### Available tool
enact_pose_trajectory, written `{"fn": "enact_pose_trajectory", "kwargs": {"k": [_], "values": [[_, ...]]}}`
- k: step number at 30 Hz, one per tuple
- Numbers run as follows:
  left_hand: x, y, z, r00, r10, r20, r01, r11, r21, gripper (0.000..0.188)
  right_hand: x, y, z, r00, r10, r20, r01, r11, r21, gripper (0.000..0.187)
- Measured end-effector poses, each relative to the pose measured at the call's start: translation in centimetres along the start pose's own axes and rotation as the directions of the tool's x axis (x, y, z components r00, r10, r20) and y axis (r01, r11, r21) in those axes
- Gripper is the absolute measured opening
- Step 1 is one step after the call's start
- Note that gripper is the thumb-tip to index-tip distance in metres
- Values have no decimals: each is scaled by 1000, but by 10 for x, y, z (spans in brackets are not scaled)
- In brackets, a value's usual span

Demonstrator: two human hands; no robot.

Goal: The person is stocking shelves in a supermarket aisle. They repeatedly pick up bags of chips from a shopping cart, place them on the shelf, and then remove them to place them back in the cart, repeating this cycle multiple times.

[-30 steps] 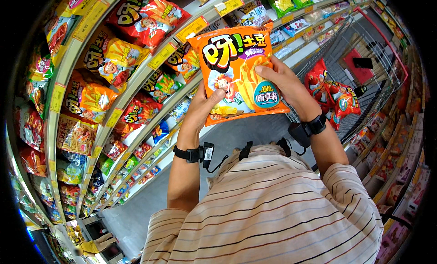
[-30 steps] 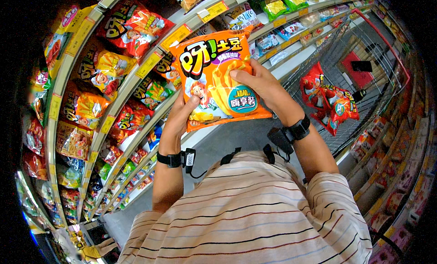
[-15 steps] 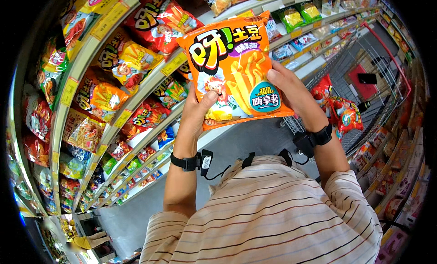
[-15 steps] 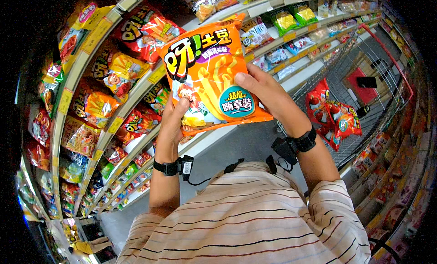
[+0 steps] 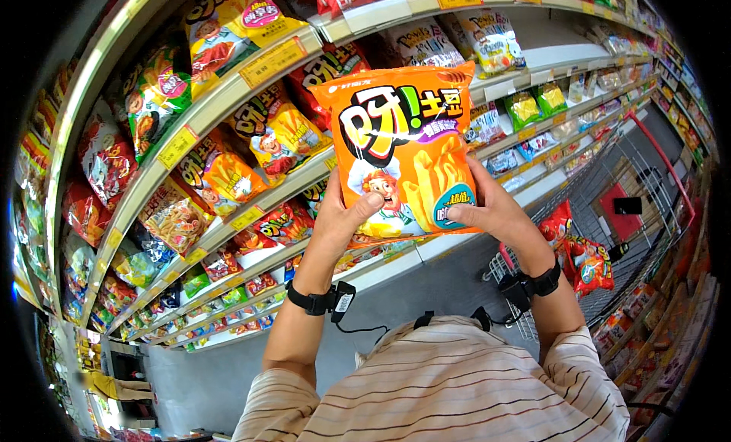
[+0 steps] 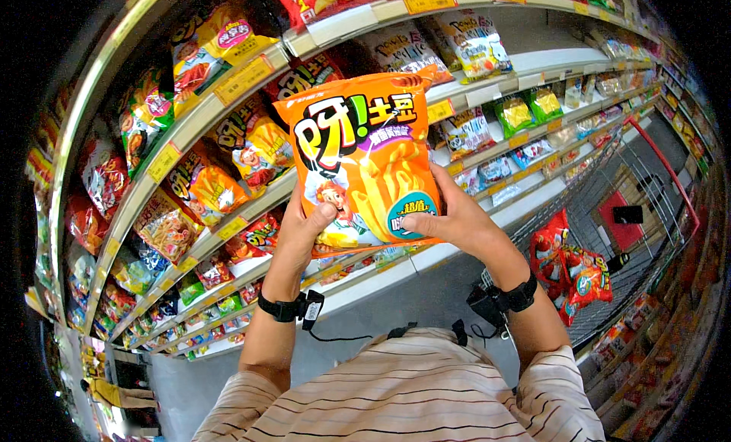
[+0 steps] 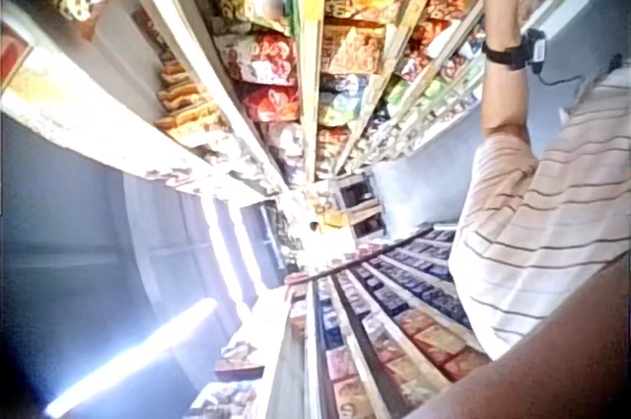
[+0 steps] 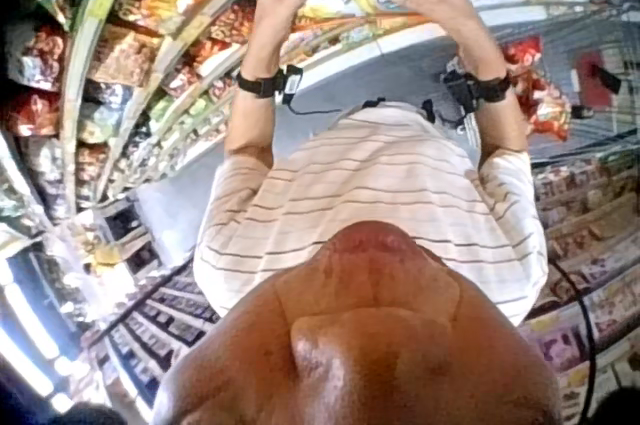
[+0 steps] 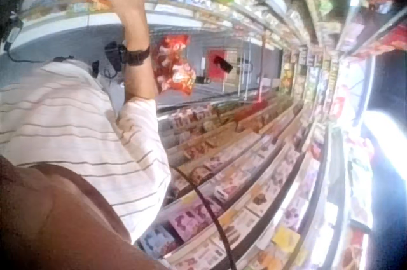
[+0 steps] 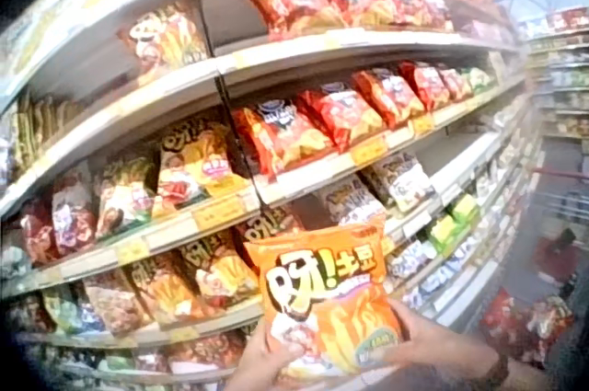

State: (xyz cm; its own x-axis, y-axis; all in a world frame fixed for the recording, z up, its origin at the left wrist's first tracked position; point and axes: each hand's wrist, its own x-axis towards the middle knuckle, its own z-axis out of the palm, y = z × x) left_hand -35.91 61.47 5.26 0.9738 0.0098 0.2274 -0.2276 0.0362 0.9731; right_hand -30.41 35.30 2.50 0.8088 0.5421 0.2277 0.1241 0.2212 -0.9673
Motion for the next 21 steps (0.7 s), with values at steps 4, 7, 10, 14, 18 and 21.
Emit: {"fn": "enact_pose_trajectory", "kwargs": {"k": [4,7,10,14,18,21], "values": [[6,12,-11,999,41,16,-43,993,107,86,11,-13,10,1000,-1,12,1,1000,3,92],[6,22,-15,998,57,9,-58,992,116,86,16,-16,16,1000,-23,2,23,1000,-4,90],[6,28,-18,996,91,-8,-90,991,96,87,24,-15,22,999,-50,-9,50,998,39,89],[4,32,-26,996,89,-28,-84,985,148,89,31,-14,29,997,-74,-13,74,995,60,88],[2,36,-32,994,106,-36,-99,982,160,91,35,-13,35,996,-88,-23,89,994,62,88],[3,34,-36,991,131,-35,-125,982,139,89,36,-16,40,995,-96,-23,97,994,52,88]]}}
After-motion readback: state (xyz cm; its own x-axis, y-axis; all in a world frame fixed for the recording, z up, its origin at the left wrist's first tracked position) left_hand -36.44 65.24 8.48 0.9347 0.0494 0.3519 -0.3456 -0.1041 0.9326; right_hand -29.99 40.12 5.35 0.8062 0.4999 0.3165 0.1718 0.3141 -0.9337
